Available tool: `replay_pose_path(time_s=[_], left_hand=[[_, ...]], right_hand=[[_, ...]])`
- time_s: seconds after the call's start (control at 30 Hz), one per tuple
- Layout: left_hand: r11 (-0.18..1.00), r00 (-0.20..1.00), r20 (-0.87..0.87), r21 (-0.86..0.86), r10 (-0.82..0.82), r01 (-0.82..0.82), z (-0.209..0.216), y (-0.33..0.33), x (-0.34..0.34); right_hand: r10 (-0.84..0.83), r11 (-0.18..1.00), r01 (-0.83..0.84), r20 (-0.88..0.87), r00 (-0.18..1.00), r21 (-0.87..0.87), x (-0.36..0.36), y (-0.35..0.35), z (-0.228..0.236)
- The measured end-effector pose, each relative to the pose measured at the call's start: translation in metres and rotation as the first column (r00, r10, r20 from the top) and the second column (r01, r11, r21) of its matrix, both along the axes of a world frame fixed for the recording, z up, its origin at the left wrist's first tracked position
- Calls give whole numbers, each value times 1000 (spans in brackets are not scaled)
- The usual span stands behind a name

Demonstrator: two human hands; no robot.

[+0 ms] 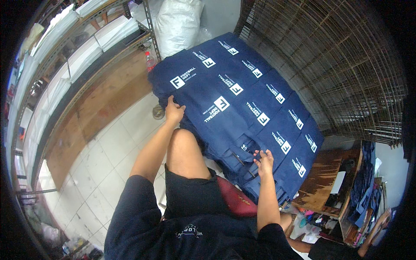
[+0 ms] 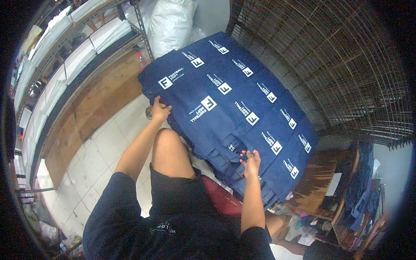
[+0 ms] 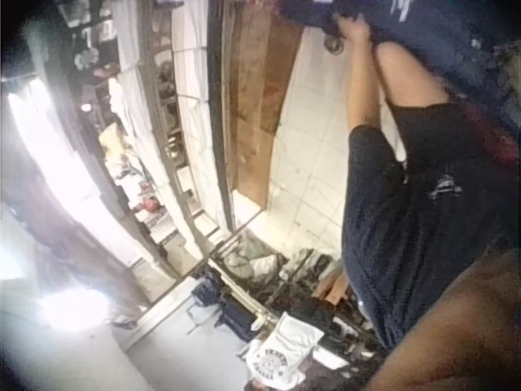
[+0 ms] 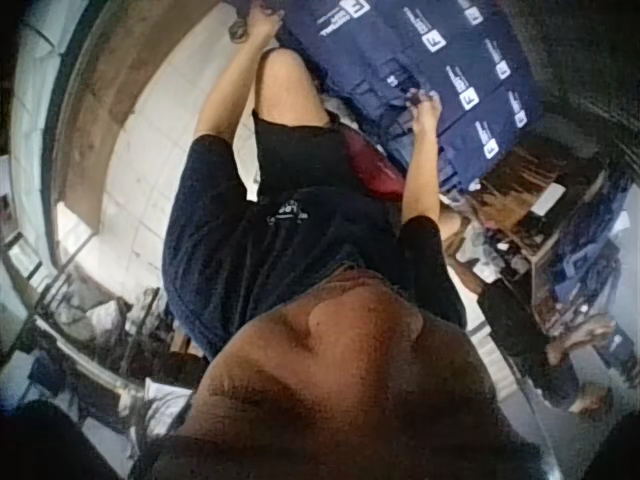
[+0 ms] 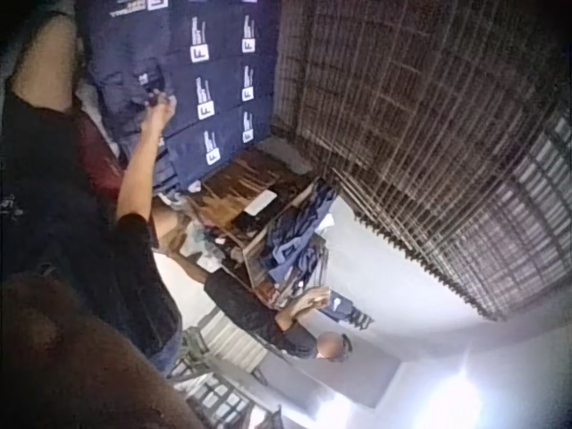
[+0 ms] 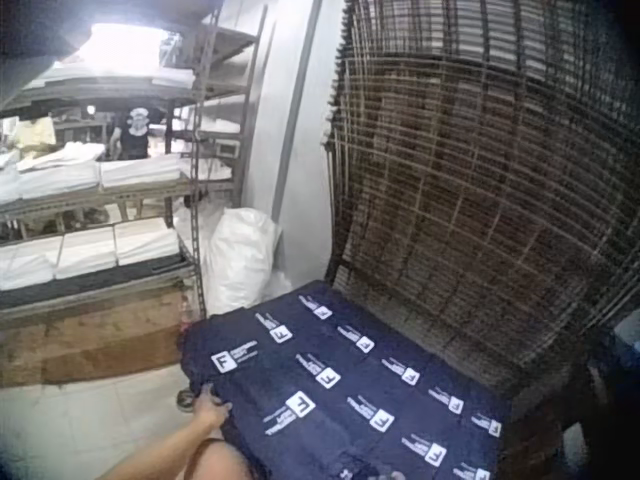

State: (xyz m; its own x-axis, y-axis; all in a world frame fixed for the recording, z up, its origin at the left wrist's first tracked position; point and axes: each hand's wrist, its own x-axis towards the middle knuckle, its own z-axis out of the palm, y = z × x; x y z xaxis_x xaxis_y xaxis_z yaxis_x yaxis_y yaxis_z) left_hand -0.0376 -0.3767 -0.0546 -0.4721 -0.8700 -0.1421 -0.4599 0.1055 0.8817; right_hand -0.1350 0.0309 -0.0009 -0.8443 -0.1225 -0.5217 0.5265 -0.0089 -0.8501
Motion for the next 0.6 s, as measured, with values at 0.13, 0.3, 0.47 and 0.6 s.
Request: replay_pose_path(time_s=[0.13, 0.3, 0.47, 0.6], left_hand=[[1000, 1000, 23, -29, 4, -3, 3, 3, 1], [989, 995, 95, -148, 20, -5, 11, 8, 1], [993, 992, 107, -105, 65, -54, -10, -2, -1], [988, 995, 81, -146, 54, -41, -14, -2, -4]], right_hand=[[1, 1000, -1, -16, 1000, -8, -1, -1, -3], [8, 1000, -8, -14, 1000, 19, -2, 1, -2], [8, 1000, -9, -24, 1000, -13, -1, -2, -3], [-13, 1000, 12, -47, 999, -19, -4, -3, -7]])
